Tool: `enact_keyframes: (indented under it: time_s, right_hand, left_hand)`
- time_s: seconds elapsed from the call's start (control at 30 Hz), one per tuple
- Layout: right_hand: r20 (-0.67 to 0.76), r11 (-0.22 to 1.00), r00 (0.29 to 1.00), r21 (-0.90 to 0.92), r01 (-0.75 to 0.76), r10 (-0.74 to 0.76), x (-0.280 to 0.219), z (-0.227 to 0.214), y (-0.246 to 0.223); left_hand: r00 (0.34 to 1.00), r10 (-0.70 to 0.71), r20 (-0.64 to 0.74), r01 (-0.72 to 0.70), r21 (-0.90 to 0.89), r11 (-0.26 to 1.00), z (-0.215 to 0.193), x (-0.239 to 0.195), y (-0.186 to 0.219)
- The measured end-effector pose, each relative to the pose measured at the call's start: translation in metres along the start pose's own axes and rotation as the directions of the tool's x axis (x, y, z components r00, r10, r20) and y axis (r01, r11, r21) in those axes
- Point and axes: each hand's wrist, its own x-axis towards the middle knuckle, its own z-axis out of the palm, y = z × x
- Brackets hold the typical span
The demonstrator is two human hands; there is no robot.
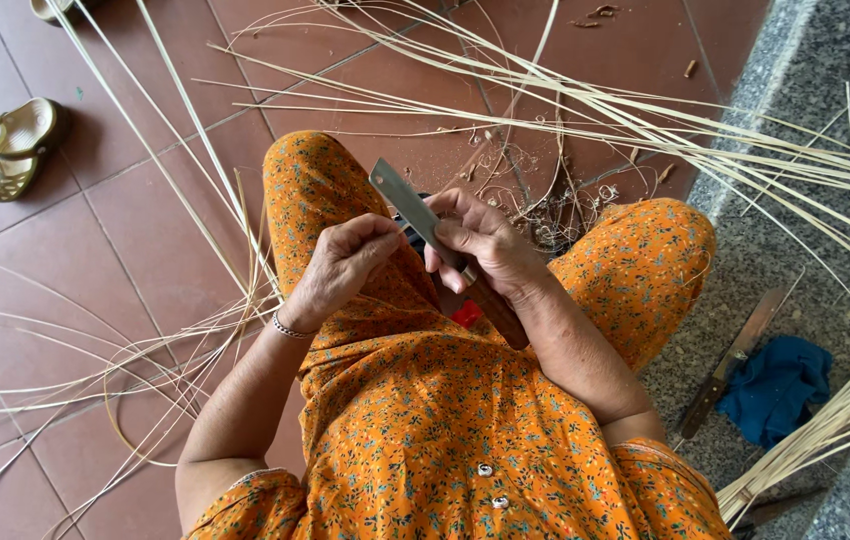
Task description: The person sits on a tiled floor and uses a knife to split long bamboo strips into thinner strands. The person repeatedly pulls the strips through the blade, separating them and discarding the resulting shavings onto the floor.
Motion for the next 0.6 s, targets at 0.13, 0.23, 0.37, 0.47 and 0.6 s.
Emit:
enact_keyframes:
  time_s: [0.13, 0.23, 0.37, 0.47, 0.6]
  right_hand:
    - [0.025, 0.986, 1.000, 0.166, 0.001, -0.005, 0.001, -0.006, -0.004]
    - [0.132, 0.965, 0.991, 0.259, -0.025, -0.010, 0.002, -0.017, -0.012]
    - [-0.008, 0.992, 0.993, 0.047, 0.118, -0.118, 0.000, -0.031, -0.024]
    - [-0.023, 0.988, 0.988, -0.016, 0.154, -0.154, 0.000, -0.033, -0.024]
    - [0.023, 0.995, 0.996, 0.040, 0.089, -0.090, 0.003, -0.028, -0.010]
  left_hand:
    - [0.987, -0.108, 0.120, 0.133, -0.224, 0.966, -0.006, -0.006, 0.003]
    - [0.983, -0.147, 0.107, 0.168, -0.228, 0.959, -0.016, -0.013, 0.006]
    - [0.987, -0.150, 0.051, 0.158, -0.280, 0.947, -0.031, -0.027, 0.005]
    - [0.990, -0.140, 0.010, 0.137, -0.264, 0.955, -0.034, -0.030, 0.002]
    - [0.992, -0.124, -0.004, 0.120, -0.204, 0.971, -0.032, -0.031, -0.004]
